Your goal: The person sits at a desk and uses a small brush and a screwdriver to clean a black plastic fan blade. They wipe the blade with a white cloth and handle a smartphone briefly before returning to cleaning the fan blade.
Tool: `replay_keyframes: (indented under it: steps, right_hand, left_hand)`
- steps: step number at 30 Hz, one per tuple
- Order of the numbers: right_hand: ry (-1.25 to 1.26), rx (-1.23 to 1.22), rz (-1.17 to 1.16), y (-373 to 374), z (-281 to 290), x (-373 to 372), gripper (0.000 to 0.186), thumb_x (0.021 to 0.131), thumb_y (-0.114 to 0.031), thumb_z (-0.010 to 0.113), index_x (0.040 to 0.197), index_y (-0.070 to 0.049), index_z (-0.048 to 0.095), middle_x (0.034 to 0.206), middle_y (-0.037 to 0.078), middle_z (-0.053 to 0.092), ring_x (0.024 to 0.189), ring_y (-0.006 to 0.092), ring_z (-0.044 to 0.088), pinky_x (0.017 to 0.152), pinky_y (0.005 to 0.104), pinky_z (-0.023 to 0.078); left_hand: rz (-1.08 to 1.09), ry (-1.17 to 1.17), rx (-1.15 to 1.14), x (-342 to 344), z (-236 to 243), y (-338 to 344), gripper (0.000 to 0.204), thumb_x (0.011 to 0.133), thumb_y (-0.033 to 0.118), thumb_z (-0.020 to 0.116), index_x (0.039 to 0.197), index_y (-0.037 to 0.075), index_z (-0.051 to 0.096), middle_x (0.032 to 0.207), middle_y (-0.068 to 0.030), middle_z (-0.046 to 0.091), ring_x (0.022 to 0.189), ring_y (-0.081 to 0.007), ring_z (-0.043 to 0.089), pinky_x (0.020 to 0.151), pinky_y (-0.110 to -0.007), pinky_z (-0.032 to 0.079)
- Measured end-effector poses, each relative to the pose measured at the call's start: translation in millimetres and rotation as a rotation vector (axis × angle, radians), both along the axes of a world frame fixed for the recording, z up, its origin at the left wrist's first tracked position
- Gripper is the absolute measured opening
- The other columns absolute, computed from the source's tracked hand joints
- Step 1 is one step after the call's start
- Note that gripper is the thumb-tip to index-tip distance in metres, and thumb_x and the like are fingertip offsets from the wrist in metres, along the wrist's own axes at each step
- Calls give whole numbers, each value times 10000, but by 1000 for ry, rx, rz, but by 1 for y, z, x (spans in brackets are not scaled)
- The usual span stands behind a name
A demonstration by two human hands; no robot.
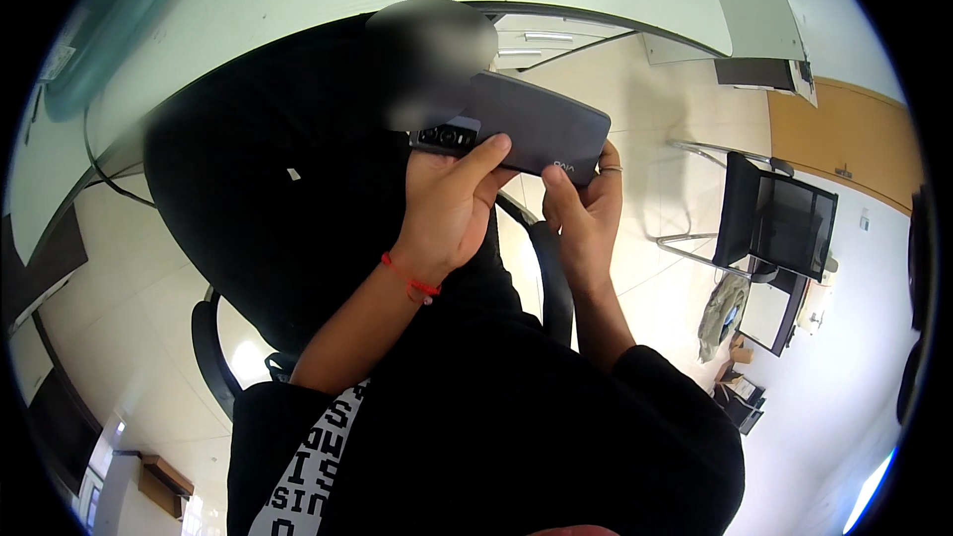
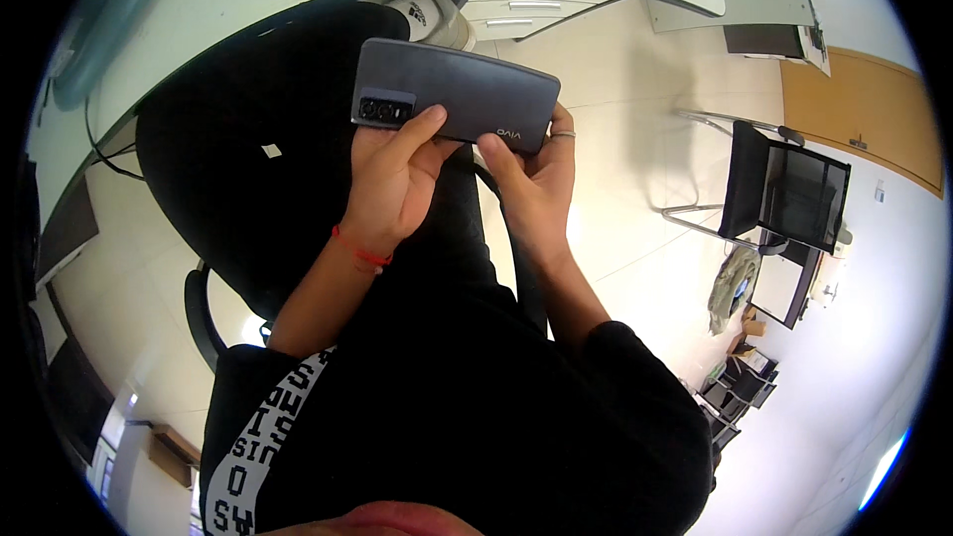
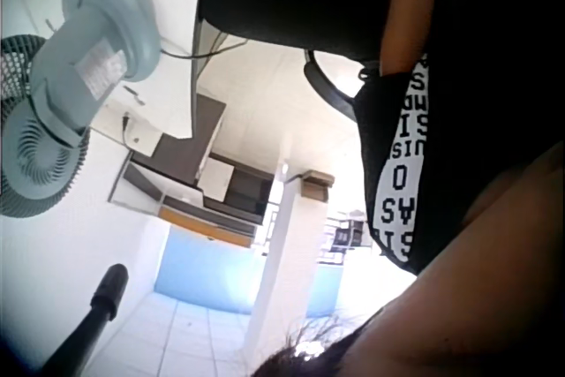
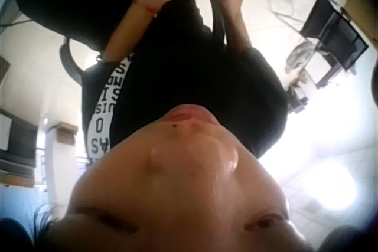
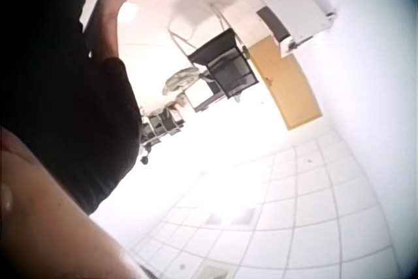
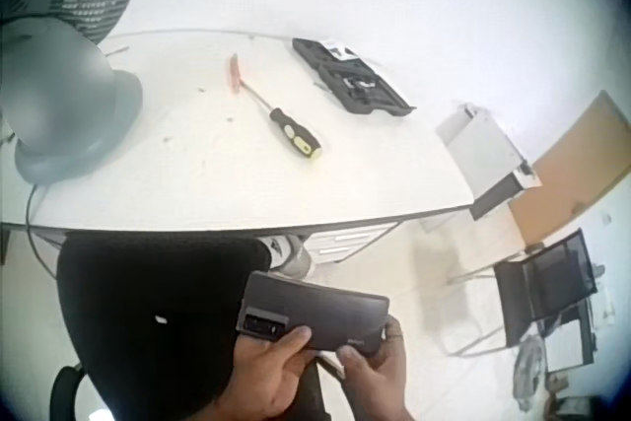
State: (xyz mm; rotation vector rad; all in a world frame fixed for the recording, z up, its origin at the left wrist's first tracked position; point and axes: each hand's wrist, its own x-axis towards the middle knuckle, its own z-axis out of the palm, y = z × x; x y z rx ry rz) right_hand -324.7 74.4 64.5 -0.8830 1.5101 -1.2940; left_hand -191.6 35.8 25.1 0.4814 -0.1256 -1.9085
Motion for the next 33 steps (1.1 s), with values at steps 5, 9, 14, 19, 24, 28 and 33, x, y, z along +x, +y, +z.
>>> replay_keyframes:
  steps: [5, 9, 14, 19, 24, 28, 33]
  right_hand:
    - [-8, -83, -99, -13, 8, 25, 640, 859, -10, 767, 1347, 27, 354, 1140, 132, 601, 993, 148, 637, 829, 249, 550]
    - [21, -157, -74, -16, 8, 29, 503, 944, -91, 677, 1358, 41, 424, 938, 40, 587, 706, 43, 491, 594, 188, 394]
    - [37, -172, 33, -18, 10, 21, 416, 1058, -196, 472, 1385, 61, 466, 829, 7, 581, 536, 24, 426, 471, 195, 333]
    - [-227, -255, -141, -47, -12, -11, 424, 1083, -208, 372, 1430, 34, 400, 888, 76, 631, 787, 116, 578, 736, 239, 455]
    - [834, -793, 39, -44, -5, 18, 627, 1018, -408, 393, 1455, 42, 377, 1198, 207, 579, 1151, 321, 542, 1031, 428, 356]
    - [1286, -618, 539, -46, -23, -12, 766, 1037, -538, 200, 1448, 56, 456, 1503, 250, 452, 1428, 350, 406, 1205, 490, 175]
    - [1117, -600, 262, -46, -39, -2, 698, 1035, -500, 264, 1503, 1, 397, 1551, 180, 409, 1452, 356, 360, 1207, 537, 140]
  left_hand:
    - [68, -23, -24, 10, 18, 15, 392, 938, -70, 578, 1307, 54, 541, 1253, -111, 625, 1172, -260, 619, 980, -451, 529]
    - [122, -24, -31, 18, 29, 18, 432, 935, -86, 570, 1339, 60, 524, 1290, -121, 606, 1217, -273, 593, 1021, -476, 501]
    - [169, -53, -86, 28, 33, 22, 450, 940, -96, 556, 1360, 61, 513, 1344, -143, 576, 1260, -288, 568, 1055, -496, 483]
    - [193, -74, -94, 25, 34, 29, 357, 935, -93, 580, 1261, 53, 564, 1216, -111, 605, 1129, -226, 576, 948, -417, 486]
    - [243, -163, -19, 21, 32, 26, 153, 916, -65, 654, 1022, 45, 649, 876, -3, 643, 730, -57, 574, 638, -220, 449]
    - [276, -205, 47, 31, 28, 21, 131, 928, -40, 648, 1034, 36, 651, 924, -14, 662, 789, -74, 614, 689, -219, 490]
    - [318, -141, 82, 32, -7, 18, 310, 911, -111, 604, 1183, 39, 614, 1142, -94, 663, 1087, -238, 652, 953, -421, 546]
